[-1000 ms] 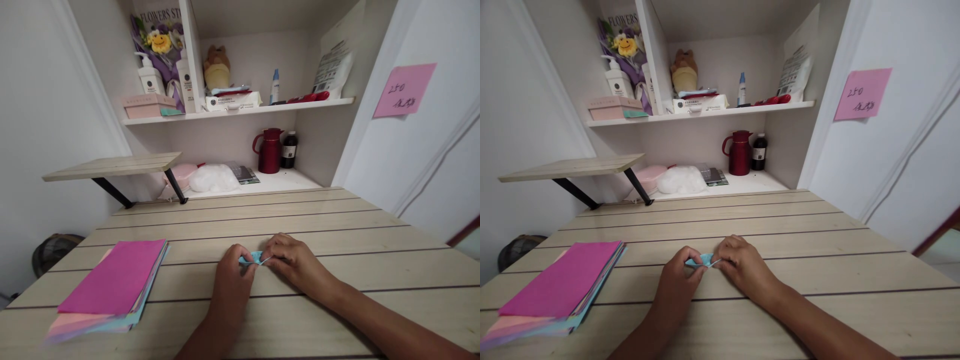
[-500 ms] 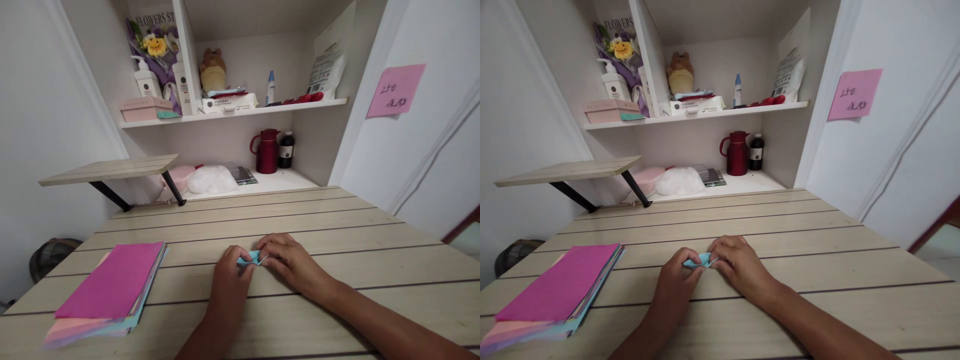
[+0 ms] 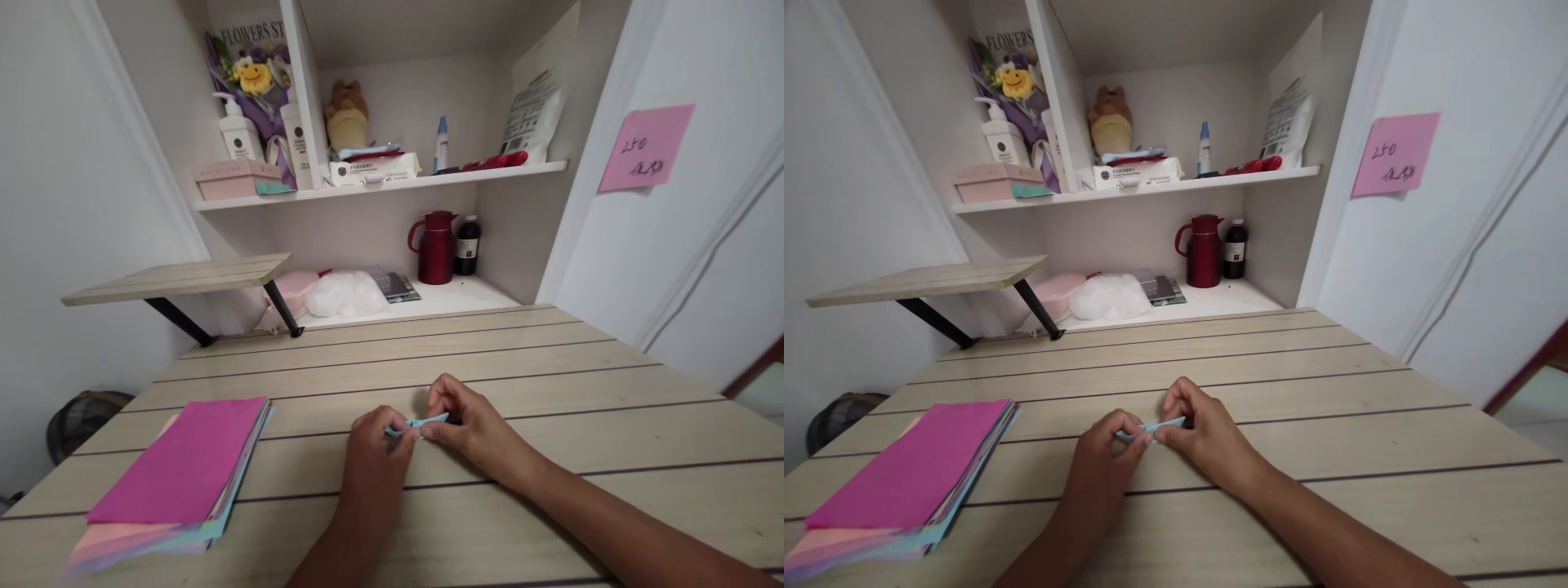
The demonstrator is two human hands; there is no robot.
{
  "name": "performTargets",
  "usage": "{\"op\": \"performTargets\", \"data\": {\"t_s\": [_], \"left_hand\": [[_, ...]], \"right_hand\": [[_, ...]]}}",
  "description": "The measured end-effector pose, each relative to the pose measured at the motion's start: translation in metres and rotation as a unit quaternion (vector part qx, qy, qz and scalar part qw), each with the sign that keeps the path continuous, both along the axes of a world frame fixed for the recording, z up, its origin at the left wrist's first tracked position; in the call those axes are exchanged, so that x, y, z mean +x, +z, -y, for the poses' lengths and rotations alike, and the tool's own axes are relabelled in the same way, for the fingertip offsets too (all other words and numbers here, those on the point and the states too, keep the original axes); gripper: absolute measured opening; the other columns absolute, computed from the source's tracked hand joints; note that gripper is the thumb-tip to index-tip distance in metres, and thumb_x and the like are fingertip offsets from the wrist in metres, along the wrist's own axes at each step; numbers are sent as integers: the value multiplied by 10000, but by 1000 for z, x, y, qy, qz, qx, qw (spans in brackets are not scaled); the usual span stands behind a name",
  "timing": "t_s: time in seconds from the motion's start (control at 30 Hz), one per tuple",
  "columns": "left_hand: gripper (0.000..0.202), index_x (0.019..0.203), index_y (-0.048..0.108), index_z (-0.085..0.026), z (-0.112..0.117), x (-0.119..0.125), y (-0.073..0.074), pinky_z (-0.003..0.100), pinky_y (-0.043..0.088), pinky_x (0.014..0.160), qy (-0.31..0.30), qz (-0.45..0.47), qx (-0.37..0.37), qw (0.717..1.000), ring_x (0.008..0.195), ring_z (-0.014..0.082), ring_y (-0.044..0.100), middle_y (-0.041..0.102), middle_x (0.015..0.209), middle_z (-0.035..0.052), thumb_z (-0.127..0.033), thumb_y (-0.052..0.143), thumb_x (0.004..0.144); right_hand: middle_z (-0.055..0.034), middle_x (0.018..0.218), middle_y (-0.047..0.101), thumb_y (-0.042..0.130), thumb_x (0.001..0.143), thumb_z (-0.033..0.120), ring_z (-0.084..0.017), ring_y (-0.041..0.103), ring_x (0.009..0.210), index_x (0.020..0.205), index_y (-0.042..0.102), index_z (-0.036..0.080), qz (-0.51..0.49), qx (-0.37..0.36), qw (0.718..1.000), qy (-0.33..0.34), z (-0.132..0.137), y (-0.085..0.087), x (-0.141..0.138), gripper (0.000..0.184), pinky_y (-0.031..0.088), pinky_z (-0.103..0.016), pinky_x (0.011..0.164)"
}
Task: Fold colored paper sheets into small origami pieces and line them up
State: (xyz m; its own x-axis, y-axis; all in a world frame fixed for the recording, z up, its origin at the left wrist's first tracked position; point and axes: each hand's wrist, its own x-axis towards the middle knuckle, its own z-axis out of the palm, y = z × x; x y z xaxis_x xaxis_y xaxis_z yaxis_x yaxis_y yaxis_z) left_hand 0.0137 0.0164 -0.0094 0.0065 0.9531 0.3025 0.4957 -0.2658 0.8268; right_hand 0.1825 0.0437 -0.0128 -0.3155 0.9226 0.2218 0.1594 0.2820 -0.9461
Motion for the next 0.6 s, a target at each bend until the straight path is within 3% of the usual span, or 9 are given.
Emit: {"op": "performTargets", "data": {"t_s": [0.1,0.2,0.3,0.4,0.5,0.6], "left_hand": [[112,643,583,-210,0,-1,-1,292,429,723,10,10,-24,1000,770,197,608,663,734,-3,-265,599,740],[84,816,626,-220,-1,-2,-2,284,446,706,-5,76,-43,996,729,184,634,675,741,-13,-269,577,768],[330,1093,590,-217,-2,-3,-2,282,466,684,-22,154,-79,985,668,176,651,672,688,-31,-241,580,763],[463,1214,547,-193,-4,-4,-2,289,472,681,-15,185,-105,977,663,179,655,687,696,-22,-234,589,755],[463,1215,567,-196,-5,-3,-2,317,470,746,-12,154,-80,985,713,185,655,712,727,-13,-216,589,753],[375,1104,648,-215,-5,-2,-2,396,389,946,-5,60,-26,998,789,190,657,729,733,-19,-166,612,734]], "right_hand": [[66,657,569,681,748,214,-124,488,605,1000,479,229,-10,-29,1000,3,-1,-1,1,323,373,-241,578],[66,653,563,673,755,199,-121,477,603,1040,502,223,1,-29,1000,4,-1,-1,1,333,372,-250,592],[63,656,564,676,751,195,-124,486,615,1050,517,220,-9,-34,999,10,-3,-3,2,340,379,-257,609],[53,670,580,668,762,212,-128,495,622,1075,513,216,-28,-41,999,14,-6,-4,4,349,380,-257,599],[38,699,599,630,795,228,-136,515,635,1085,519,216,-15,-20,999,21,-6,-2,8,311,397,-264,608],[23,744,617,589,825,211,-153,556,693,1065,549,226,52,39,998,9,-2,4,12,244,434,-288,680]]}}
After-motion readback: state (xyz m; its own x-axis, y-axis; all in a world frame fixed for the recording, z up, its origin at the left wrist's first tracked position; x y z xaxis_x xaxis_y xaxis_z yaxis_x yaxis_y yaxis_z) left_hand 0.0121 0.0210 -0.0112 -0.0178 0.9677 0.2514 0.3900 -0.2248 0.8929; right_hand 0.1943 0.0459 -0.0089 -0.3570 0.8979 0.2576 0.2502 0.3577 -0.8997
